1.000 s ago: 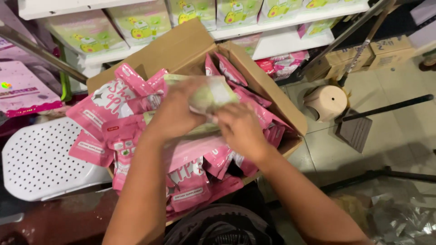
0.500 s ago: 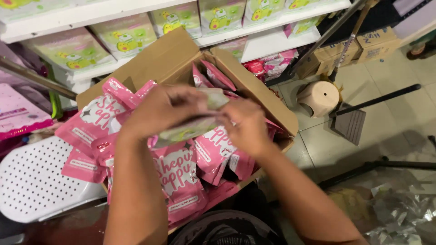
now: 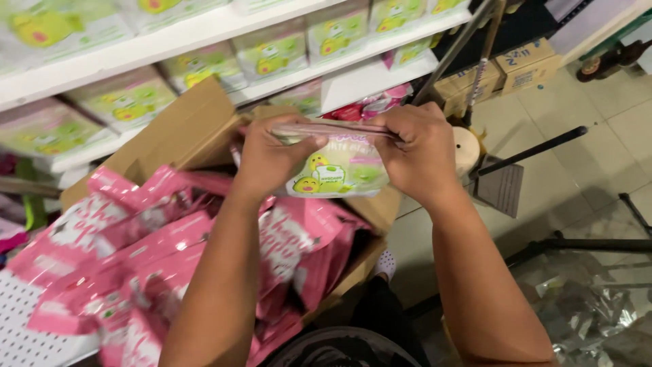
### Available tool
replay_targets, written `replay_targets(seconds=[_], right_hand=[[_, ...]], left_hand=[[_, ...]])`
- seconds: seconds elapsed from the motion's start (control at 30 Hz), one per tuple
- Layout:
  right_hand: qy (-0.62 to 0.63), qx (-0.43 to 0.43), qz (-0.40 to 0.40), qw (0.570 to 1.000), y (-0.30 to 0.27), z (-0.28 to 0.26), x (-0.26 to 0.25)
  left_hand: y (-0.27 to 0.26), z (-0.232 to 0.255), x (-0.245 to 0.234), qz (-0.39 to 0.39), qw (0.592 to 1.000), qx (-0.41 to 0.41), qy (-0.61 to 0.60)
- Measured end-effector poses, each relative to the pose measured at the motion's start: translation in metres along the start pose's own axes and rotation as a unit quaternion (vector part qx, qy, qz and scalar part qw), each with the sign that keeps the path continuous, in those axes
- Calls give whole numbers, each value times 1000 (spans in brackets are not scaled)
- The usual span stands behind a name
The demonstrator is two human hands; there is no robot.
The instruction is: The person takes pink and green pouches from a cardboard box and places them on a white shelf. They use a cloth to wipe the pouches and the shelf surface, then arrange the items in neat rows.
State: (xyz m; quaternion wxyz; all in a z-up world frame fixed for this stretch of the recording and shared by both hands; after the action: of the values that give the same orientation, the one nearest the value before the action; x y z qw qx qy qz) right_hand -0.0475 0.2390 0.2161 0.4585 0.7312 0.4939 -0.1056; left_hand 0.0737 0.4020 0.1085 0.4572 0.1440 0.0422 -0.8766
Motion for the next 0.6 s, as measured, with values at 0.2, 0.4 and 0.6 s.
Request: replay_targets(seconds=[0.2, 0.4, 0.6], right_hand=[[-17, -1, -3, 1000, 8, 71, -62], [-31, -40, 48, 998, 31, 131, -142], [352, 138, 90, 921, 37, 239, -144]], left_hand=[[56, 32, 67, 69, 987, 135, -53], [104, 58, 118, 105, 985, 117, -73], [145, 74, 148, 122, 981, 73, -134]])
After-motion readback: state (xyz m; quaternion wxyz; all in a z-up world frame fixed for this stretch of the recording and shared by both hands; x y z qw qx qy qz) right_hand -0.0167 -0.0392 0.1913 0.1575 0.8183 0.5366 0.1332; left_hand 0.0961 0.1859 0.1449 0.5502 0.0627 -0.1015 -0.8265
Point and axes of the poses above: each hand's wrist, its own y-axis towards the middle knuckle, its own x-axis out of the palm, z = x × y, the point moved 9 cm from there along y, towards the middle knuckle, and after that the axes turned 8 degrees about y, right-handed, at the moved point
